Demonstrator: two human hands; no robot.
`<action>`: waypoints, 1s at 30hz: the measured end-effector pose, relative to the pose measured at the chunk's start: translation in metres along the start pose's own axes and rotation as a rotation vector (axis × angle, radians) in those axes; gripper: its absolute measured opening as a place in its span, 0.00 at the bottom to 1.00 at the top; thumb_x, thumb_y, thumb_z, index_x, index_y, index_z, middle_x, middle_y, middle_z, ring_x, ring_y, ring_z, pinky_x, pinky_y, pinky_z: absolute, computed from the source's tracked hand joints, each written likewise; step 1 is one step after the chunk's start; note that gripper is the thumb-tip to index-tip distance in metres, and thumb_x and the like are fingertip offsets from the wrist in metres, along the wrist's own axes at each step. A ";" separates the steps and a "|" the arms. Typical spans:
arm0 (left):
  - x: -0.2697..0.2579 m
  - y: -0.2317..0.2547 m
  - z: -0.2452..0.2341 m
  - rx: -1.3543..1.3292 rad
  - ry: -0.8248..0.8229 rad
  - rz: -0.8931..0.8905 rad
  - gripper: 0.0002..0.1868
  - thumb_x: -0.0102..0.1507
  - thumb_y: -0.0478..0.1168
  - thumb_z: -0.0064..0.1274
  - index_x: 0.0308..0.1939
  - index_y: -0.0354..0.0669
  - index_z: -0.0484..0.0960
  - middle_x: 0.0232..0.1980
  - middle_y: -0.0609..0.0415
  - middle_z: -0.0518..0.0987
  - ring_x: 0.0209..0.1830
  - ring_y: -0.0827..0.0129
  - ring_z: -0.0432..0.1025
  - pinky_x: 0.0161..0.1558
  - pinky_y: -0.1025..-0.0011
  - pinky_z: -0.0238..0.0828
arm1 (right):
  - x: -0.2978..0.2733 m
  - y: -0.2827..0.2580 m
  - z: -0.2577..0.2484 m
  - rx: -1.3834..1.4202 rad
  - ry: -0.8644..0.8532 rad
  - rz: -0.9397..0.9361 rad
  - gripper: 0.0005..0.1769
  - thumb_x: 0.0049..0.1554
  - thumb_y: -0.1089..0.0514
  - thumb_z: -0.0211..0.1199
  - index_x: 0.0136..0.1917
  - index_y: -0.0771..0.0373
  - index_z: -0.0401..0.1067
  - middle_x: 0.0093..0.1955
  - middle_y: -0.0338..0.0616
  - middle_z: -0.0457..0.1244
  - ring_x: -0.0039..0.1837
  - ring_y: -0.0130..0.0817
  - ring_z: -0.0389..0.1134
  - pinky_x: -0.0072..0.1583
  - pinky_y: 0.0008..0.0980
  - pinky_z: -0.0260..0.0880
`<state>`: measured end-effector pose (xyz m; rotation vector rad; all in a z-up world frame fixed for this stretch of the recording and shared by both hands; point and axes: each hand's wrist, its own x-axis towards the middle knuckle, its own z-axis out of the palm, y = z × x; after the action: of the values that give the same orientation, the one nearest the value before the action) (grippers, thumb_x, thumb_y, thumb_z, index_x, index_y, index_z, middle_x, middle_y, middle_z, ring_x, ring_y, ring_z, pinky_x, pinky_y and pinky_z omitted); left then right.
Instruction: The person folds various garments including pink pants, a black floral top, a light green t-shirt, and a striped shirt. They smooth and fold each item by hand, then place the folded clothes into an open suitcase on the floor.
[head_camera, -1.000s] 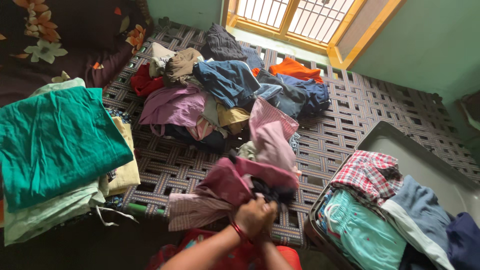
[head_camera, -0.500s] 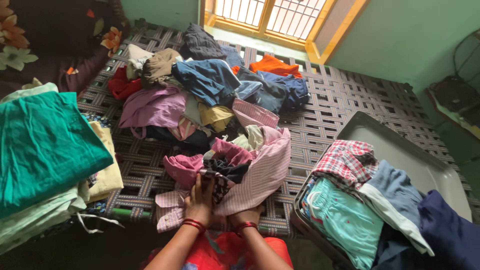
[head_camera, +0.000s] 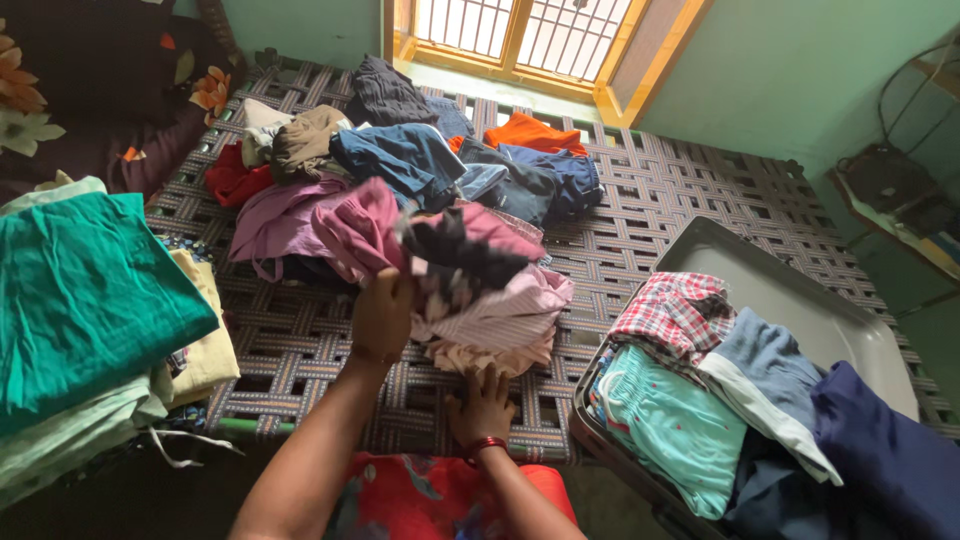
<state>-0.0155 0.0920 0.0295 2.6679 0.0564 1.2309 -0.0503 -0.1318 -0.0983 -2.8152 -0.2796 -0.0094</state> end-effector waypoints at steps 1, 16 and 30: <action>-0.007 0.000 -0.004 0.042 -0.013 0.058 0.18 0.64 0.38 0.52 0.58 0.40 0.81 0.54 0.48 0.74 0.52 0.49 0.72 0.52 0.53 0.72 | 0.002 0.006 0.006 0.033 0.046 -0.029 0.42 0.52 0.36 0.62 0.77 0.46 0.59 0.83 0.53 0.44 0.82 0.61 0.40 0.68 0.66 0.50; -0.139 0.057 -0.037 -0.101 -0.391 -0.320 0.52 0.45 0.52 0.71 0.70 0.55 0.63 0.62 0.40 0.69 0.58 0.43 0.69 0.52 0.48 0.69 | -0.038 0.054 0.030 0.635 0.445 -0.044 0.29 0.53 0.53 0.67 0.64 0.68 0.66 0.61 0.62 0.65 0.62 0.58 0.67 0.63 0.48 0.67; -0.167 0.048 0.005 -0.539 -0.272 -0.617 0.35 0.55 0.44 0.65 0.63 0.34 0.74 0.62 0.36 0.76 0.59 0.44 0.73 0.59 0.57 0.71 | -0.015 0.044 -0.036 1.475 0.045 0.164 0.13 0.60 0.59 0.67 0.56 0.67 0.80 0.40 0.37 0.69 0.34 0.23 0.65 0.37 0.22 0.64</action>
<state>-0.1228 0.0247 -0.0897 2.0800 0.4081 0.5778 -0.0553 -0.1872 -0.0779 -1.3567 0.0047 0.1185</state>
